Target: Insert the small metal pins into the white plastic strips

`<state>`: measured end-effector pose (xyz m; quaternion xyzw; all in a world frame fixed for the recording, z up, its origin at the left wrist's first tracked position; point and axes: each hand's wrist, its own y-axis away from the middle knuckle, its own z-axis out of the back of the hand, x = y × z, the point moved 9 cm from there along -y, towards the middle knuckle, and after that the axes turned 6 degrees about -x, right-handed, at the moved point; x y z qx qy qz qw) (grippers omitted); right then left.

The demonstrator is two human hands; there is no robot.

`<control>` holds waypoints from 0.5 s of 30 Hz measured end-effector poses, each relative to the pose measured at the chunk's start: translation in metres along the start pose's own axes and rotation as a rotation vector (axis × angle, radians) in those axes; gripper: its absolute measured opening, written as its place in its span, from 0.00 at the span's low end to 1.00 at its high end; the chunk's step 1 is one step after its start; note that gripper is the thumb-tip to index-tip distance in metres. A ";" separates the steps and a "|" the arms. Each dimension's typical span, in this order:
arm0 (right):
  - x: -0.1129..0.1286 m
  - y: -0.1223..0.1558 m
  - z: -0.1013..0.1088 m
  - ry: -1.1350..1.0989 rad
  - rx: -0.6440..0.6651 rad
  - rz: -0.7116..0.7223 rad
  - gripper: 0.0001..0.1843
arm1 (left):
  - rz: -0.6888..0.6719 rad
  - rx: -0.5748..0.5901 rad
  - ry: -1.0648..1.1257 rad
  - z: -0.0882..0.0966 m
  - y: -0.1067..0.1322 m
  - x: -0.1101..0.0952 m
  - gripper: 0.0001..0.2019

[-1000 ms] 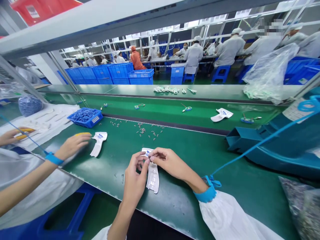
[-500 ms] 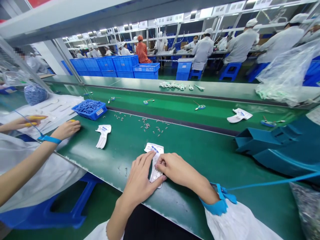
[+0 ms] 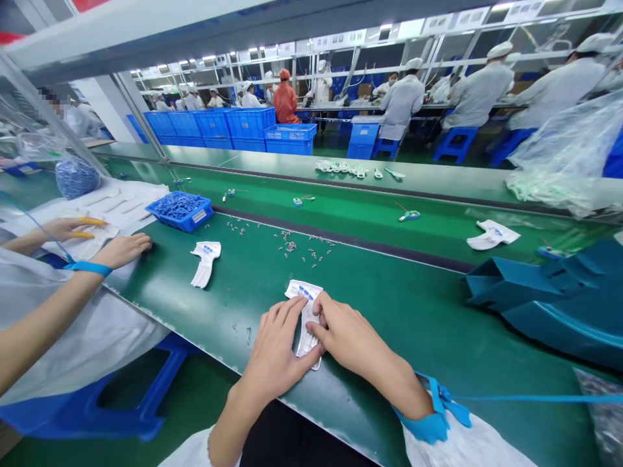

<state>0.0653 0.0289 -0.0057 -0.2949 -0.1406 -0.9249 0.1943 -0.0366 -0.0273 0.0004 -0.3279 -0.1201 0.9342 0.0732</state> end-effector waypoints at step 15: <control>0.000 -0.078 0.035 0.208 -0.257 0.249 0.14 | 0.014 -0.037 0.001 0.003 0.000 0.002 0.33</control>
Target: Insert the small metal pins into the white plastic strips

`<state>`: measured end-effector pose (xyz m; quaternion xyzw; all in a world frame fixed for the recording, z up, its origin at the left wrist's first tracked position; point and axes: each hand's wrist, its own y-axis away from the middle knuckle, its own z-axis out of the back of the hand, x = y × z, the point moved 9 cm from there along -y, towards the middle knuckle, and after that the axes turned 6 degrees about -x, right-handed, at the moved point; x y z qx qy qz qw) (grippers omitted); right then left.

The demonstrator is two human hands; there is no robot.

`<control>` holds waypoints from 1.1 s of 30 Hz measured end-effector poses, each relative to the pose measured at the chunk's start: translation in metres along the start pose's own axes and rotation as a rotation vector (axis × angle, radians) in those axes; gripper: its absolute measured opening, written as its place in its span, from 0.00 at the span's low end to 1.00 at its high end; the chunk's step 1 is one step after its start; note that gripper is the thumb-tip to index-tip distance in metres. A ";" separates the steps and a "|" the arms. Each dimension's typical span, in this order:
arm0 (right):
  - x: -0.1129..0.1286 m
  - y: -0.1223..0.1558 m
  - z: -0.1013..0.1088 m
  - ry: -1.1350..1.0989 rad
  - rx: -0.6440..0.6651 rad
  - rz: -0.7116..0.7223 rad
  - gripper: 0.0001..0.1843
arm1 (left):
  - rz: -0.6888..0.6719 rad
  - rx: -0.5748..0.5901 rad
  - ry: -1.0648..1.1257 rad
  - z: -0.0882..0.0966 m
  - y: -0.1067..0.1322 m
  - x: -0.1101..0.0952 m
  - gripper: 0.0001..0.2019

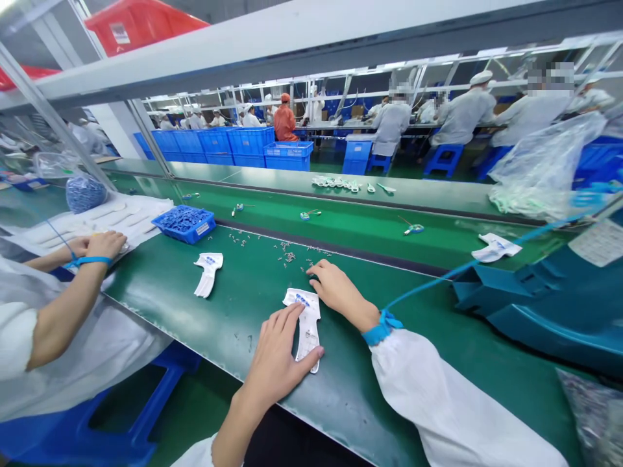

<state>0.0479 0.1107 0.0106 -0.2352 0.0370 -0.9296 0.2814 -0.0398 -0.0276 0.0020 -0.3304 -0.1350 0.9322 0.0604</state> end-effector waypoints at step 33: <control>0.022 0.095 -0.024 -0.402 0.154 -0.348 0.03 | 0.014 0.003 0.061 0.001 0.001 0.003 0.29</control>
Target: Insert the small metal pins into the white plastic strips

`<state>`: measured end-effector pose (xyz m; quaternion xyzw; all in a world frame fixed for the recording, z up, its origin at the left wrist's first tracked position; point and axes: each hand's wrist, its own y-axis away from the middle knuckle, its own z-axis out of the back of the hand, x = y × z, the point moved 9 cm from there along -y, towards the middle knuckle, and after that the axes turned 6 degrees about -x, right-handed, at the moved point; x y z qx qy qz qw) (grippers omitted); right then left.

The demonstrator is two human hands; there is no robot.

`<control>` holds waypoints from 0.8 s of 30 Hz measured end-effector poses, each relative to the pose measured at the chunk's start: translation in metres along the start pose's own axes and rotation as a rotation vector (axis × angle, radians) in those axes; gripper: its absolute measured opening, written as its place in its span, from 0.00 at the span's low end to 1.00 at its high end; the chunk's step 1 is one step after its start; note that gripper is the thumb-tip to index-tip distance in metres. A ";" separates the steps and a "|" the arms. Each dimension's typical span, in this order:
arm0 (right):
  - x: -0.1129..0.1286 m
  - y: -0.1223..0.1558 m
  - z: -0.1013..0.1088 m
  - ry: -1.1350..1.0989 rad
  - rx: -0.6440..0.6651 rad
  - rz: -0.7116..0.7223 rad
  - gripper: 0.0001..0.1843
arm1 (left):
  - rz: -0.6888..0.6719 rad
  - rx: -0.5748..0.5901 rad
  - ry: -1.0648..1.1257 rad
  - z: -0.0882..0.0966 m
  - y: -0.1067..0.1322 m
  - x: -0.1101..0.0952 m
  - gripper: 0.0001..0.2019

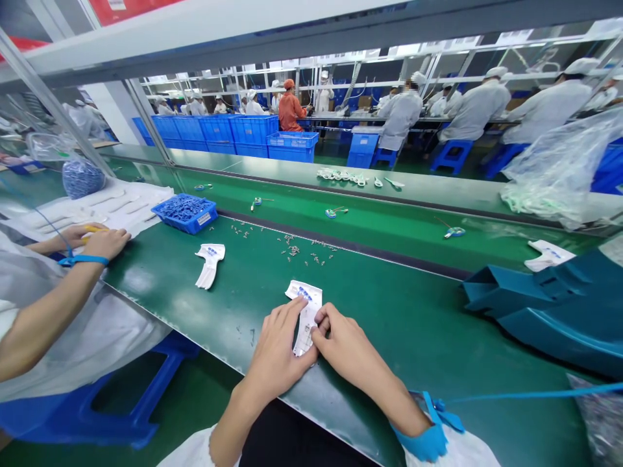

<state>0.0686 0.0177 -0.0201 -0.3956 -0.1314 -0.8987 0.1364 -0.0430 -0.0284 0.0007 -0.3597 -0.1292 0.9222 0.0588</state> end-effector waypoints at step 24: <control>0.012 0.004 0.008 0.161 0.023 -0.025 0.07 | 0.000 0.001 -0.005 -0.001 -0.001 0.001 0.29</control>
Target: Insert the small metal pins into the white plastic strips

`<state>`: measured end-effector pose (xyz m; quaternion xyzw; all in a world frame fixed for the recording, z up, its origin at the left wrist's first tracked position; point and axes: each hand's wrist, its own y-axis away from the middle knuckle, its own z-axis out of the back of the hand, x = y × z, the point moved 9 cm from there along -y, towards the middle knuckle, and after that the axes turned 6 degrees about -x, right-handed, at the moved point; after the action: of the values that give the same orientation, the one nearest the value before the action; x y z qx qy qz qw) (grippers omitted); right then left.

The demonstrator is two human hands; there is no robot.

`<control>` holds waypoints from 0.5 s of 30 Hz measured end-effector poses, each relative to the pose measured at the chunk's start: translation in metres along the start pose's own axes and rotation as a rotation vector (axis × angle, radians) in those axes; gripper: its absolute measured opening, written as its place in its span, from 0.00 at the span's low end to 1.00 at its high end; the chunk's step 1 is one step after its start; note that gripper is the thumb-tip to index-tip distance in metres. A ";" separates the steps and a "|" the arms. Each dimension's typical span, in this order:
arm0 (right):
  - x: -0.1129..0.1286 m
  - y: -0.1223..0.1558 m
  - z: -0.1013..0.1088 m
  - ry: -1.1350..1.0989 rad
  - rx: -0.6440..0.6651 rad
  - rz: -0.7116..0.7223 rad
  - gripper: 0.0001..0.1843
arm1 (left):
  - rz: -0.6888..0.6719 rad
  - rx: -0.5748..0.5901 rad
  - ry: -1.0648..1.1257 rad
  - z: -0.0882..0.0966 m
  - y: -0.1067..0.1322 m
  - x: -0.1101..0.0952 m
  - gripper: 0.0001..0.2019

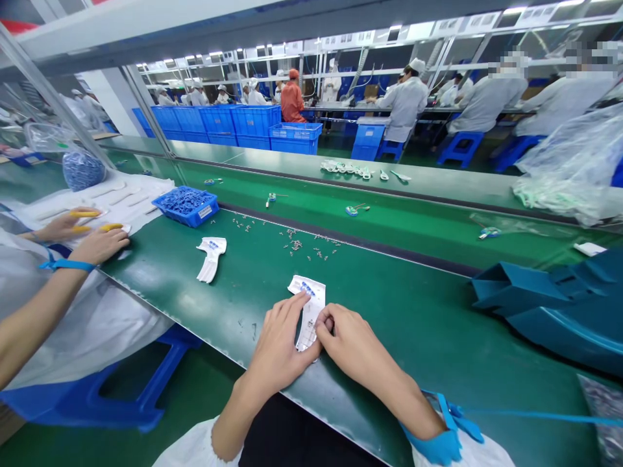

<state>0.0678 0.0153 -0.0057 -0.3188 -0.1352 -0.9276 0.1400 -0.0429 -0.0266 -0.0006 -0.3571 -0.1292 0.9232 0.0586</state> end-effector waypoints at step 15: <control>-0.006 -0.002 -0.006 -0.131 0.092 -0.013 0.07 | -0.004 0.009 0.009 0.001 0.000 -0.001 0.31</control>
<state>0.0685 0.0158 -0.0144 -0.3712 -0.1888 -0.8984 0.1392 -0.0429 -0.0266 0.0003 -0.3606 -0.1254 0.9221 0.0628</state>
